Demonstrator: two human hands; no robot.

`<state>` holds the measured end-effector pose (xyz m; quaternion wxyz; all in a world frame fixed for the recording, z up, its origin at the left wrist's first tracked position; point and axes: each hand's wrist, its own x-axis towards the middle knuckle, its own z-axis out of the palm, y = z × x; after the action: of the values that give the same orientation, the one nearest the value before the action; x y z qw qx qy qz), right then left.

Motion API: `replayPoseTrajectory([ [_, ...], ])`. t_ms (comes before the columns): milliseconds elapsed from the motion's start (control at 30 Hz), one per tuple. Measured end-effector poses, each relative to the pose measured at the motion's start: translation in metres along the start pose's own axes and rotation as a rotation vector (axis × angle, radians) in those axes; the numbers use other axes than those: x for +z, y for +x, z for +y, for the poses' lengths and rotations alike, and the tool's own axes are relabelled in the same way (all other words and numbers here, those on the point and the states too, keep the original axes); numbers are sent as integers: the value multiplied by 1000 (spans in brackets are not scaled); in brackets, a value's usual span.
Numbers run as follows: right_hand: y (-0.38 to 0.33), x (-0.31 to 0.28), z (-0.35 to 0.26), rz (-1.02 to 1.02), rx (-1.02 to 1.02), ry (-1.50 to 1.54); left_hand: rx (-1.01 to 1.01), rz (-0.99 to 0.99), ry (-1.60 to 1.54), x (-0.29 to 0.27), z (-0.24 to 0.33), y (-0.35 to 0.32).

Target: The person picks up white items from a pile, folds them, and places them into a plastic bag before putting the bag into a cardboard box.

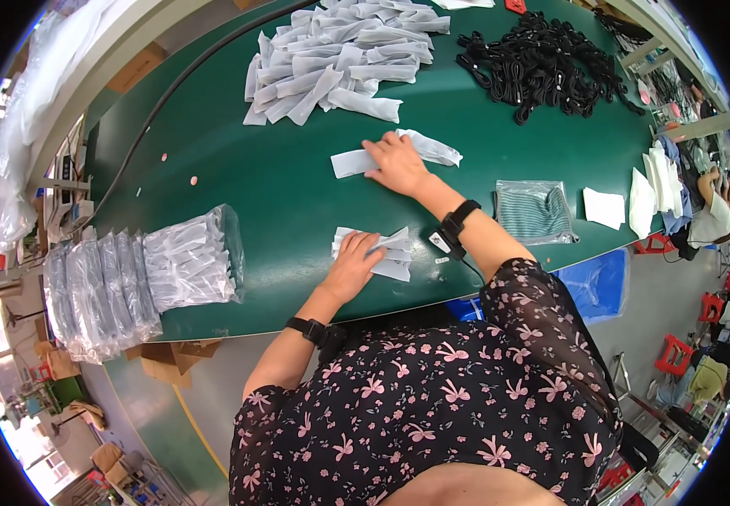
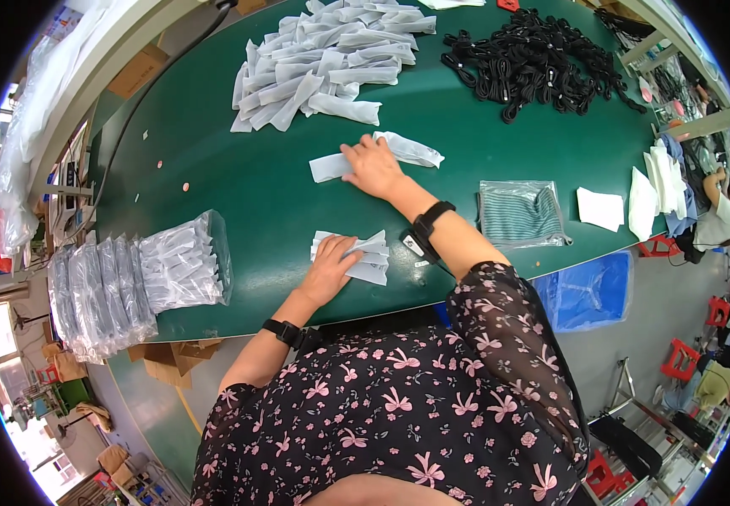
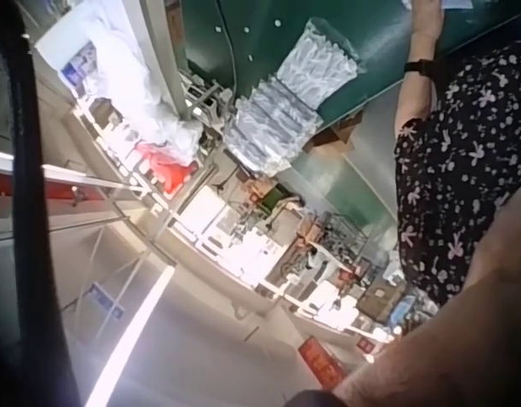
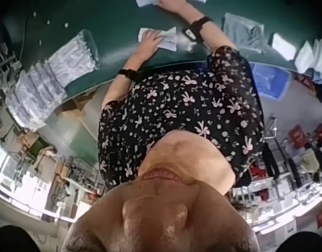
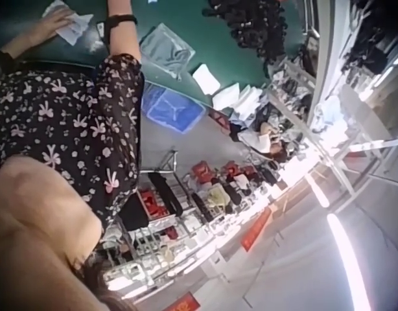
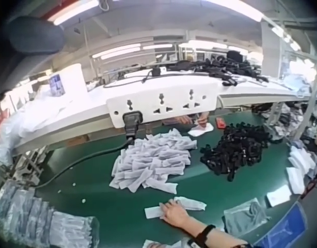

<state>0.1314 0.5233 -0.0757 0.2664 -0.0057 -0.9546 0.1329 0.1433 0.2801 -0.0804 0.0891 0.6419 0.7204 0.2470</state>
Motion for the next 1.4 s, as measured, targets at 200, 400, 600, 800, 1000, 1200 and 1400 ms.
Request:
replayPoseTrajectory([
  [200,-11,0,-22,-442,357,160,-131,40,-97,4,4,-2],
  [400,-27,-16,-35,-331,446,576,-63,-64,71,4,6,-1],
  [600,-23,-5,-38,-285,381,785,-23,-79,90,3,7,3],
  [800,-6,-28,-56,-118,223,875,-34,-73,51,1,7,3],
  [1000,-16,-52,-49,-158,403,1161,-33,-78,60,1,10,4],
  [1200,-6,-40,-54,-226,456,970,-53,-70,-18,-1,8,5],
  [1400,-24,-38,-40,-134,260,465,-94,-87,-84,3,5,5],
])
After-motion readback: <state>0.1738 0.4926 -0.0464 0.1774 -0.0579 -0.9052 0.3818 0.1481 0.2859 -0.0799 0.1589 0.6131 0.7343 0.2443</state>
